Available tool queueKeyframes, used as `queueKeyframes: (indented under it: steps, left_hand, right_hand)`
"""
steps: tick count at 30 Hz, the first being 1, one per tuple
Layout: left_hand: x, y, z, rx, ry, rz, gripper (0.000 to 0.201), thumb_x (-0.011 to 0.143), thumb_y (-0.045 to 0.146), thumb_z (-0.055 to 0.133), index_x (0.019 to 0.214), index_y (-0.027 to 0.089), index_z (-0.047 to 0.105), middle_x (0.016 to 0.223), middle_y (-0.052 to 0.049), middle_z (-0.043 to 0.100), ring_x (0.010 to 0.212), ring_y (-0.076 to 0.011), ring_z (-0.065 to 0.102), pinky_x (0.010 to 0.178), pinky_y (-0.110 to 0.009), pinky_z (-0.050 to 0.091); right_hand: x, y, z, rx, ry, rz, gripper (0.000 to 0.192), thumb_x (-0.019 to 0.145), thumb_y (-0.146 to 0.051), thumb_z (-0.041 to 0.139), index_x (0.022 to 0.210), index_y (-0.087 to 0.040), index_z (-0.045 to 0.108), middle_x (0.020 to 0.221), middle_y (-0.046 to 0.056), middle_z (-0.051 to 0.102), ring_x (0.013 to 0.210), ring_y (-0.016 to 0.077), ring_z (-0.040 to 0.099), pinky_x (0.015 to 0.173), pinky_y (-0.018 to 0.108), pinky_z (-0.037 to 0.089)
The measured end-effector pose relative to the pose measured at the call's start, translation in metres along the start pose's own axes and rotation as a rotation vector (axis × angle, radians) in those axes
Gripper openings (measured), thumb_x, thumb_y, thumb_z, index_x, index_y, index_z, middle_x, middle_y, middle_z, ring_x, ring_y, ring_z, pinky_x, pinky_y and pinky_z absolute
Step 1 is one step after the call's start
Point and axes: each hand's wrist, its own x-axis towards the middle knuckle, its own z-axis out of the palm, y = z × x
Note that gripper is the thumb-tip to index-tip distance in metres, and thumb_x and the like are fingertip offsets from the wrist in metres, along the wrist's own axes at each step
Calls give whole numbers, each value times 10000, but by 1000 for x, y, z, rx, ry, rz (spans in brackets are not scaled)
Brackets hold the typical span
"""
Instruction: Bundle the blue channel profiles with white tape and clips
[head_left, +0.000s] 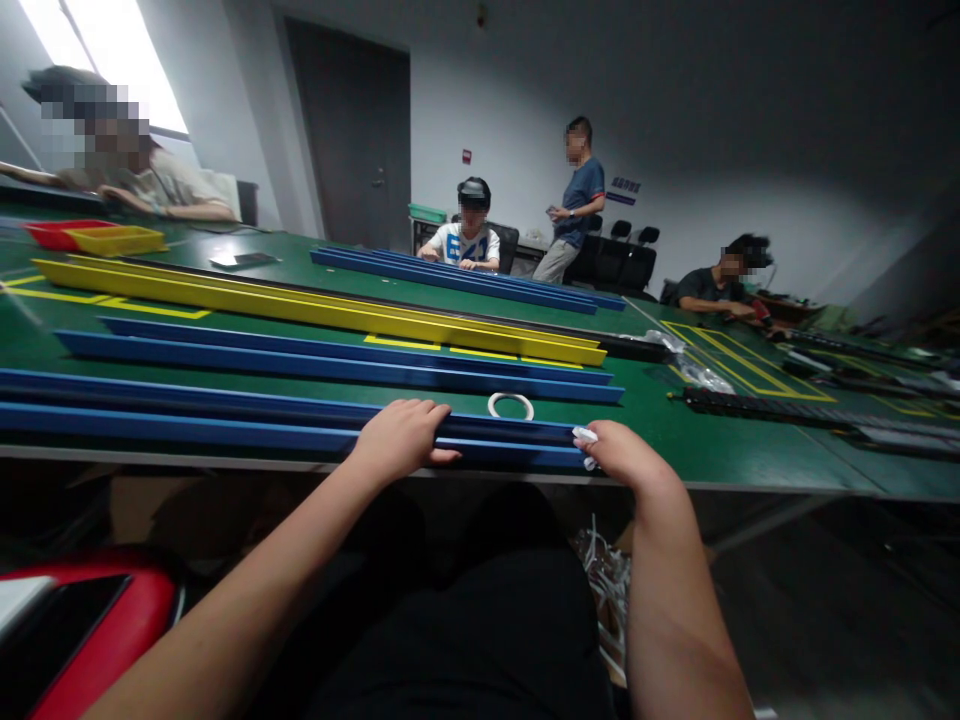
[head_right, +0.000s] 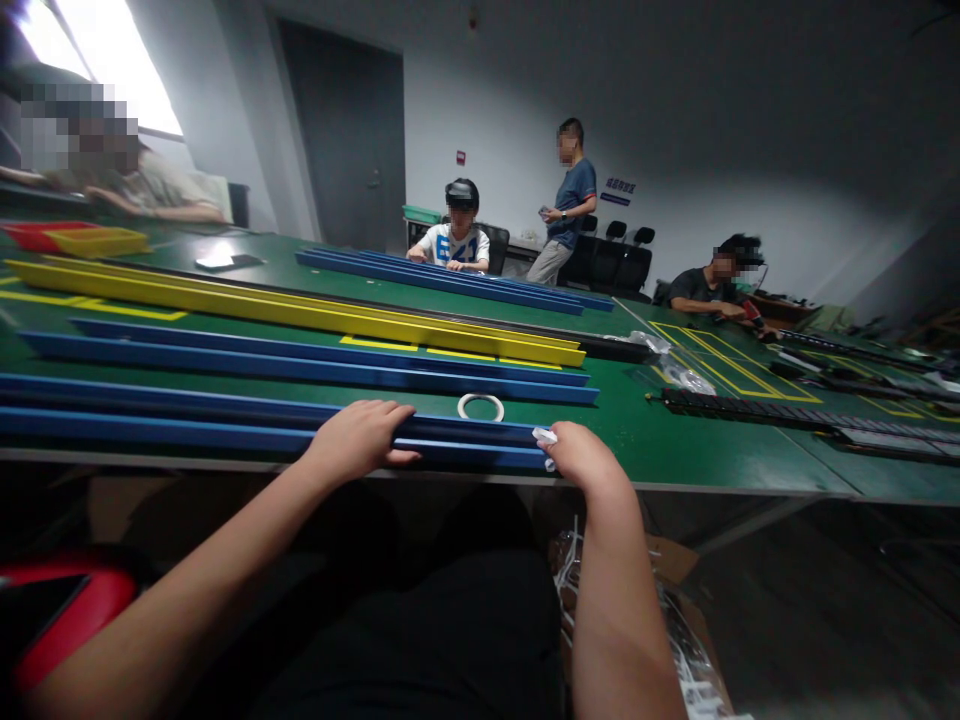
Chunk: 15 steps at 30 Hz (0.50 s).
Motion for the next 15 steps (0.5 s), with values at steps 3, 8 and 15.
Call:
queueKeyframes:
  steps: [3, 8, 15]
  left_hand:
    - [0, 0, 0, -5, 5, 3, 602, 741, 638, 627, 1191, 244, 556, 995, -88, 672, 967, -277, 615, 851, -384, 417]
    - [0, 1, -1, -21, -8, -15, 598, 733, 634, 638, 1186, 250, 563, 1007, -93, 672, 981, -279, 614, 862, -386, 416]
    - [0, 1, 0, -6, 0, -9, 609, 740, 653, 617, 1195, 252, 557, 1001, -92, 671, 977, -277, 615, 866, -386, 417]
  right_hand:
    - [-3, -3, -3, 5, 66, -9, 282, 853, -395, 563, 671, -181, 583, 689, 56, 649, 583, 137, 508, 526, 257, 283]
    - [-17, -30, -10, 191, 130, -198, 354, 881, -468, 517, 667, -190, 567, 672, 33, 614, 597, 137, 488, 531, 254, 289]
    - [-27, -64, -14, 481, 175, -333, 378, 893, -550, 494, 734, -210, 533, 623, -17, 540, 578, 123, 463, 534, 242, 319]
